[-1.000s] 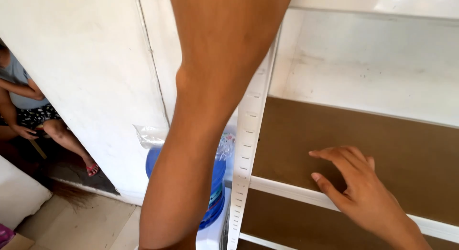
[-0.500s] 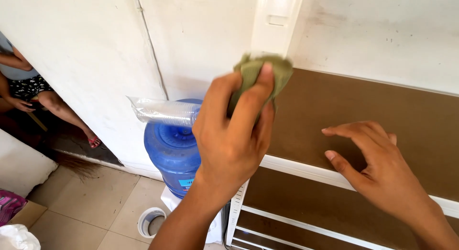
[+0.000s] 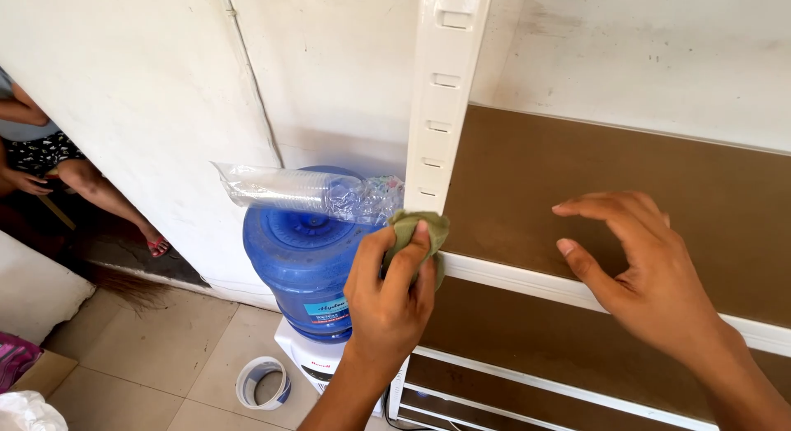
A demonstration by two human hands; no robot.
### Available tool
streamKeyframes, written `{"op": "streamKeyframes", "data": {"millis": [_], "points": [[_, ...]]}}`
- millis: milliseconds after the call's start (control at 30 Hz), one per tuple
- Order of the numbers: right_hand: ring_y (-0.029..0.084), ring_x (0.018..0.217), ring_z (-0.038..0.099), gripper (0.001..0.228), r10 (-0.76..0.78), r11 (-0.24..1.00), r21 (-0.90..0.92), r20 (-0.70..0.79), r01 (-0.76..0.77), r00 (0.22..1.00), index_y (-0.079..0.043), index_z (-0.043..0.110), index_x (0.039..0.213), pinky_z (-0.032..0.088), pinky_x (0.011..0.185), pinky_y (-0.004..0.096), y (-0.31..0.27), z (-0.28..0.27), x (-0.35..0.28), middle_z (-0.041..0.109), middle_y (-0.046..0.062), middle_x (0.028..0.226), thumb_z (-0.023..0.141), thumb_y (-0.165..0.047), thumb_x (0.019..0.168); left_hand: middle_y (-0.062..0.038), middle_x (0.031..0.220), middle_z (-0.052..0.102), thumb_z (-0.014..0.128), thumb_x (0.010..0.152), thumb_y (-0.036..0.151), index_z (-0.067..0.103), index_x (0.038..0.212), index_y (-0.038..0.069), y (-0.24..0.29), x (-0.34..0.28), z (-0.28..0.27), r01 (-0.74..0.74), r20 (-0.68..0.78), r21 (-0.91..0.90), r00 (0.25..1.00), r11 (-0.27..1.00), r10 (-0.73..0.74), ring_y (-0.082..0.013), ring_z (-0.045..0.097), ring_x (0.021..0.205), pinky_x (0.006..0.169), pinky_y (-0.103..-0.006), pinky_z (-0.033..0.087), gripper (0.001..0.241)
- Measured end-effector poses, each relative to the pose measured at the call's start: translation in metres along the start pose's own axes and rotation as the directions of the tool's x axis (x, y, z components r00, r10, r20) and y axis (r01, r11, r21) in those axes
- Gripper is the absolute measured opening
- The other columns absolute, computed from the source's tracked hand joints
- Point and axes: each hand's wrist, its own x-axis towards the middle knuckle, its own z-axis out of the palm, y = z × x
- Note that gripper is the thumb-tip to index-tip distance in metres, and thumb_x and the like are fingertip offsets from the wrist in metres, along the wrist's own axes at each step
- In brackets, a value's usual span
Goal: Wiping down and cleaning retail shelves using a cloth.
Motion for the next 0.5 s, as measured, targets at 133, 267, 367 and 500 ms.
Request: {"op": "streamKeyframes", "data": {"millis": [133, 267, 367, 500], "points": [[0.024, 0.114, 0.063, 0.020, -0.221, 0.975, -0.008, -0.193, 0.224, 0.956, -0.008, 0.068, 0.113, 0.052, 0.094, 0.036, -0.009, 0.011, -0.017, 0.068, 0.007, 0.119, 0.069, -0.014, 0.094, -0.017, 0.108, 0.061, 0.078, 0.083, -0.008, 0.070, 0.114, 0.000, -0.004, -0.024, 0.001, 0.052, 0.036, -0.006, 0.998, 0.999, -0.052, -0.0296, 0.067, 0.089, 0.074, -0.0375, 0.056, 0.034], [0.024, 0.111, 0.066, 0.024, -0.181, 0.966, 0.172, -0.080, 0.192, 0.980, -0.011, 0.067, 0.115, 0.053, 0.094, 0.035, -0.026, 0.048, -0.044, 0.066, 0.007, 0.121, 0.069, -0.016, 0.092, -0.018, 0.106, 0.061, 0.076, 0.081, -0.007, 0.070, 0.112, -0.001, 0.005, -0.033, -0.010, 0.082, 0.047, -0.048, 0.996, 0.995, -0.079, -0.0316, 0.067, 0.089, 0.073, -0.0370, 0.056, 0.033], [0.026, 0.122, 0.060, 0.042, -0.122, 0.878, 0.471, 0.042, 0.088, 0.992, -0.009, 0.049, 0.134, 0.048, 0.103, 0.037, -0.044, 0.062, -0.047, 0.055, 0.012, 0.137, 0.063, -0.018, 0.095, -0.016, 0.104, 0.066, 0.074, 0.086, -0.004, 0.070, 0.109, -0.001, 0.022, -0.030, -0.023, 0.379, 0.163, -0.231, 0.923, 0.896, -0.348, -0.0288, 0.072, 0.087, 0.075, -0.0348, 0.058, 0.024], [0.029, 0.139, 0.051, 0.052, -0.213, 0.599, 0.797, 0.066, 0.077, 0.975, -0.005, 0.029, 0.151, 0.044, 0.115, 0.042, -0.070, 0.038, -0.030, 0.043, 0.017, 0.156, 0.052, -0.019, 0.107, -0.015, 0.112, 0.070, 0.077, 0.089, 0.008, 0.064, 0.115, 0.001, 0.048, -0.010, -0.034, 0.293, 0.163, -0.474, 0.956, 0.831, -0.244, -0.0309, 0.074, 0.100, 0.091, -0.0390, 0.057, 0.030]]}}
